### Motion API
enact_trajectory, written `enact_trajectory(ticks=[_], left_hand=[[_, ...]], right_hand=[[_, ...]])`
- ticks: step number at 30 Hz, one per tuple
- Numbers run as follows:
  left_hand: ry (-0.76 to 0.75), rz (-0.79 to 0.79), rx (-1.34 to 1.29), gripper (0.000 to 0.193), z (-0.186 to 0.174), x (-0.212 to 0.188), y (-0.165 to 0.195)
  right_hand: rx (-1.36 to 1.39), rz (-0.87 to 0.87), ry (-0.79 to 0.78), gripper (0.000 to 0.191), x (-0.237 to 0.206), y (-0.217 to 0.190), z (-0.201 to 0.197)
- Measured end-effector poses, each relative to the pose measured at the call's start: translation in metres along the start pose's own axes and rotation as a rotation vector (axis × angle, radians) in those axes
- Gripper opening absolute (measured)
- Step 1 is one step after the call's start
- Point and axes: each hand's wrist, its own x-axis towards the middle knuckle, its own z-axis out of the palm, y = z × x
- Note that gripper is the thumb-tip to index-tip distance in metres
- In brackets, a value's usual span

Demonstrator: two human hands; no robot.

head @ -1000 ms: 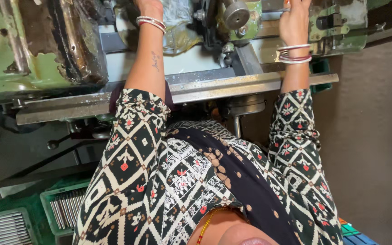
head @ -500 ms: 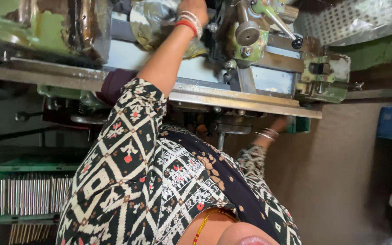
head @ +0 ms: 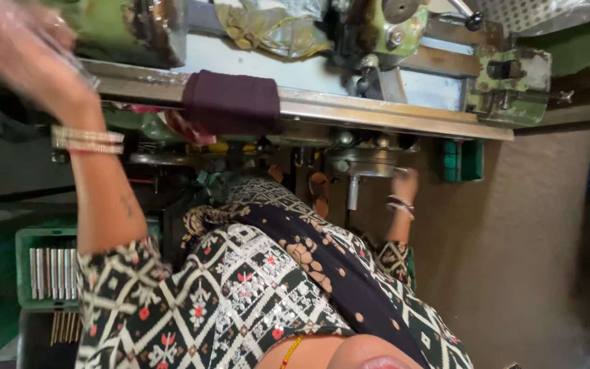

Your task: The person operates a lathe machine to shape metal rods into pins. The person loads material into the machine, turns the machine handles to machine the parts, removes finished pieces, and places them into green plastic trays filled with similar completed pins.

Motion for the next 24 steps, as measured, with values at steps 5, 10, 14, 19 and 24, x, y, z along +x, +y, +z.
enact_trajectory(ticks=[5,10,14,19,24], left_hand=[[0.310,-0.488,-0.052,0.051,-0.099,-0.076,0.014],[-0.371,-0.172,0.686,0.035,-0.106,-0.191,0.033],[-0.477,0.147,0.752,0.042,-0.121,-0.215,0.039],[-0.446,0.179,0.791,0.046,-0.144,-0.207,0.054],[-0.656,0.356,0.810,0.042,-0.190,-0.172,0.074]], right_hand=[[0.576,-0.054,-0.825,0.026,-0.069,-0.158,0.059],[0.727,0.044,-1.040,0.029,-0.094,-0.310,0.115],[0.893,0.352,-1.345,0.022,-0.100,-0.372,0.133],[1.157,0.455,-1.535,0.023,-0.120,-0.406,0.128],[0.985,0.290,-1.864,0.019,-0.123,-0.423,0.104]])
